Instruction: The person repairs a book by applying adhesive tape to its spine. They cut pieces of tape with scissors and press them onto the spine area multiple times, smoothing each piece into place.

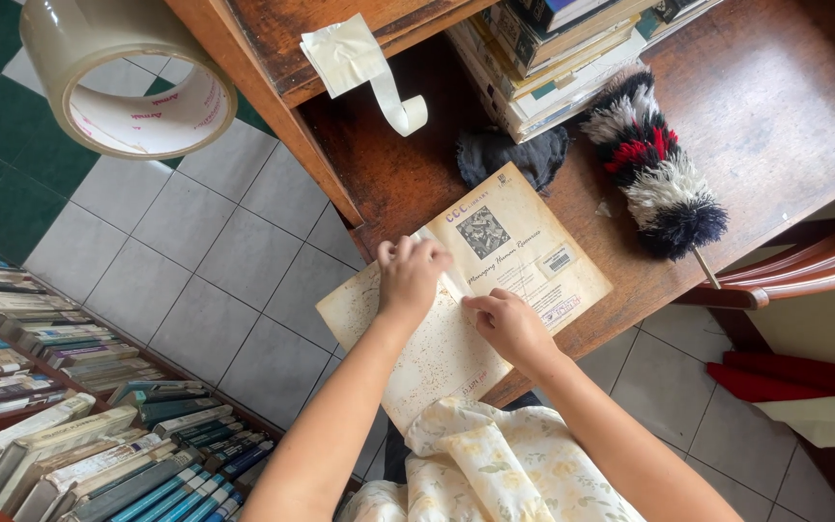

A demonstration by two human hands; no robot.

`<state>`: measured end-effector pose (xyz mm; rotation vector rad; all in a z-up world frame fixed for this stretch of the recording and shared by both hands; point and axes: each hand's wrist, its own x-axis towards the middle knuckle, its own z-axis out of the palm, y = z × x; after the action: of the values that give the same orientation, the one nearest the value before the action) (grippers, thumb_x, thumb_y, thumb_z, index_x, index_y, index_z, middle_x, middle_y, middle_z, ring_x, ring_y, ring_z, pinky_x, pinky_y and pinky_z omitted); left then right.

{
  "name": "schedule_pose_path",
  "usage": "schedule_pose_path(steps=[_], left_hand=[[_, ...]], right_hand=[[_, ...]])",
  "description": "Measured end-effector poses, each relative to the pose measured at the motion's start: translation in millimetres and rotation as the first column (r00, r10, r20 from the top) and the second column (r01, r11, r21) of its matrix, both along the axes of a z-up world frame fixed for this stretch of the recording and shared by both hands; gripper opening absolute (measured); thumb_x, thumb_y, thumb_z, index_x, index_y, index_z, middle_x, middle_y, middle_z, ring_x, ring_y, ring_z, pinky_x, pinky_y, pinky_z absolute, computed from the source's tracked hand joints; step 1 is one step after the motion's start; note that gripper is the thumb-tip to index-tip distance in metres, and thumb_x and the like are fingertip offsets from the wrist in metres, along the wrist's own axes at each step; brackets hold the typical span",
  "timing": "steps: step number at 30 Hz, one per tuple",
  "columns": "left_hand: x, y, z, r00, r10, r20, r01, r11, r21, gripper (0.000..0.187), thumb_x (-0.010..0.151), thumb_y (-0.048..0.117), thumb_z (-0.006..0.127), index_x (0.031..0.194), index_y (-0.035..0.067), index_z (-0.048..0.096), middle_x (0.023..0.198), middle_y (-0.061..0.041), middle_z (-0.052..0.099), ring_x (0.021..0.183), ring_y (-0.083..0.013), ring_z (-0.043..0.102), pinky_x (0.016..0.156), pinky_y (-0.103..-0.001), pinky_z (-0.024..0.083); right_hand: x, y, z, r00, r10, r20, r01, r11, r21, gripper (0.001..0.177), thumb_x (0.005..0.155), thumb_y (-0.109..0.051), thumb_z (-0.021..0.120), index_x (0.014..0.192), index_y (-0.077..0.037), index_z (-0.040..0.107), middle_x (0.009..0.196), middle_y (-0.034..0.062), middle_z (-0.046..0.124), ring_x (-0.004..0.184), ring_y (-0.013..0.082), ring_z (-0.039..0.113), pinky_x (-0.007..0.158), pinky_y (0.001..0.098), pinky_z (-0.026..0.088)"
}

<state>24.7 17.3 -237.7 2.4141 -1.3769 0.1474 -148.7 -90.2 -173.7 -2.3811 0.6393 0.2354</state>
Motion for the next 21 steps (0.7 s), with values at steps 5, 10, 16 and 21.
schedule_pose_path(steps=[5,10,16,21], left_hand=[[-16,17,10,0.957,-0.123,0.261,0.166,0.975,-0.148,0.004,0.092,0.024,0.066,0.09,0.027,0.068,0.086,0.004,0.06,0.089,-0.0193,0.058,0.083,-0.046,0.044],[-24,39,21,0.966,-0.144,0.216,0.164,0.984,-0.076,0.021,0.088,0.022,0.07,0.107,0.029,0.074,0.117,0.003,0.068,0.12,-0.0287,0.056,0.085,-0.049,0.043],[-24,37,19,0.977,-0.149,0.15,0.15,0.989,0.005,0.028,0.084,0.022,0.069,0.112,0.027,0.076,0.122,0.002,0.068,0.127,-0.0319,0.052,0.091,-0.053,0.038],[-31,34,17,0.971,-0.206,0.122,0.206,0.979,0.012,0.026,0.083,0.017,0.07,0.107,0.024,0.077,0.118,-0.004,0.071,0.129,-0.035,0.054,0.094,-0.054,0.038]], right_hand=[[0,-1,-2,1.0,0.005,0.004,-0.005,1.0,0.011,0.028,0.092,-0.013,0.061,0.116,-0.015,0.076,0.093,0.0123,0.071,0.088,0.0276,0.071,0.075,0.0393,0.061],[-2,-3,0,1.0,0.024,-0.019,-0.024,1.0,-0.005,0.03,0.091,-0.012,0.062,0.116,-0.016,0.077,0.09,0.0084,0.071,0.086,0.0205,0.07,0.074,0.0314,0.059],[-15,0,10,0.999,0.03,-0.024,-0.031,0.999,-0.038,0.03,0.087,-0.012,0.065,0.114,-0.016,0.078,0.088,0.0105,0.071,0.085,0.0251,0.07,0.073,0.0366,0.059],[-30,-6,1,0.998,0.044,-0.047,-0.045,0.999,-0.02,0.029,0.087,-0.013,0.064,0.111,-0.018,0.079,0.087,0.006,0.07,0.085,0.0213,0.069,0.075,0.0322,0.059]])
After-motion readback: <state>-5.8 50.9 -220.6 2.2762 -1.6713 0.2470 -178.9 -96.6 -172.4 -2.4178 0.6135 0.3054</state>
